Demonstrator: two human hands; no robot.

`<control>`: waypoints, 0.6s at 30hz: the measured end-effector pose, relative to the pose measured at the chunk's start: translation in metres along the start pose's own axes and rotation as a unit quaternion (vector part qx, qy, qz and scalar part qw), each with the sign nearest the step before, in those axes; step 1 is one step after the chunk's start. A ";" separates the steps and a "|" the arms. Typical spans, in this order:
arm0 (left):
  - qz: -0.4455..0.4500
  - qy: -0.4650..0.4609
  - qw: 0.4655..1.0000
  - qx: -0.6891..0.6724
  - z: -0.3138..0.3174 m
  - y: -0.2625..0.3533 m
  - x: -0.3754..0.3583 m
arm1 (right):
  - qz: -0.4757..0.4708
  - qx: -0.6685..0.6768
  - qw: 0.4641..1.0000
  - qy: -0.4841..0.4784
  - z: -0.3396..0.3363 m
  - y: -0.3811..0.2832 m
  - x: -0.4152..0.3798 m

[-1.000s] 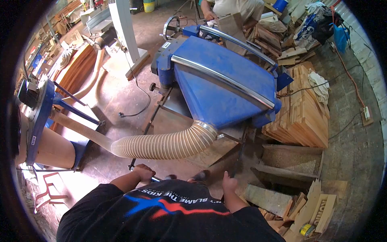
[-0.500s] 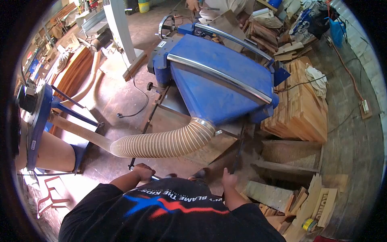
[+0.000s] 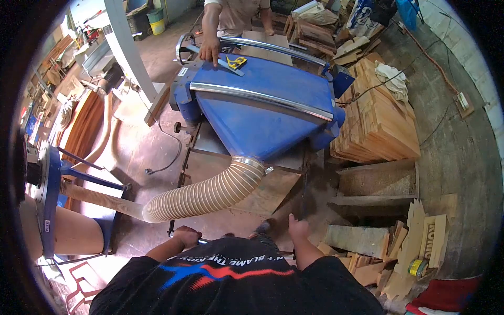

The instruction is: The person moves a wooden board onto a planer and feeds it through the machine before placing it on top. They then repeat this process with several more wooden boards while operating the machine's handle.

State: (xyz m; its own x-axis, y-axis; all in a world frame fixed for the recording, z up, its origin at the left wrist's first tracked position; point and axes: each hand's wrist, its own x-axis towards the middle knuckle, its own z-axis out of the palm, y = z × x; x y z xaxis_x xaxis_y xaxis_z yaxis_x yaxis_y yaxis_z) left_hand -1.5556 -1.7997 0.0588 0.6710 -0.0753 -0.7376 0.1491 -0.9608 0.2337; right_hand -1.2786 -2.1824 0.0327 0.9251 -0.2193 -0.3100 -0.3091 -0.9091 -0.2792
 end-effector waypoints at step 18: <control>0.006 0.006 1.000 0.008 -0.016 0.008 -0.013 | 0.026 0.041 0.999 -0.010 0.000 -0.005 -0.002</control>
State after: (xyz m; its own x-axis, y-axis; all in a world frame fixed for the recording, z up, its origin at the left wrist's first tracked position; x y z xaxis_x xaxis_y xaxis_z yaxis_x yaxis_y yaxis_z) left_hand -1.5512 -1.8018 0.0804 0.6806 -0.0839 -0.7278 0.1295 -0.9640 0.2322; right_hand -1.2785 -2.1780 0.0348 0.9026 -0.2577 -0.3447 -0.3749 -0.8642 -0.3356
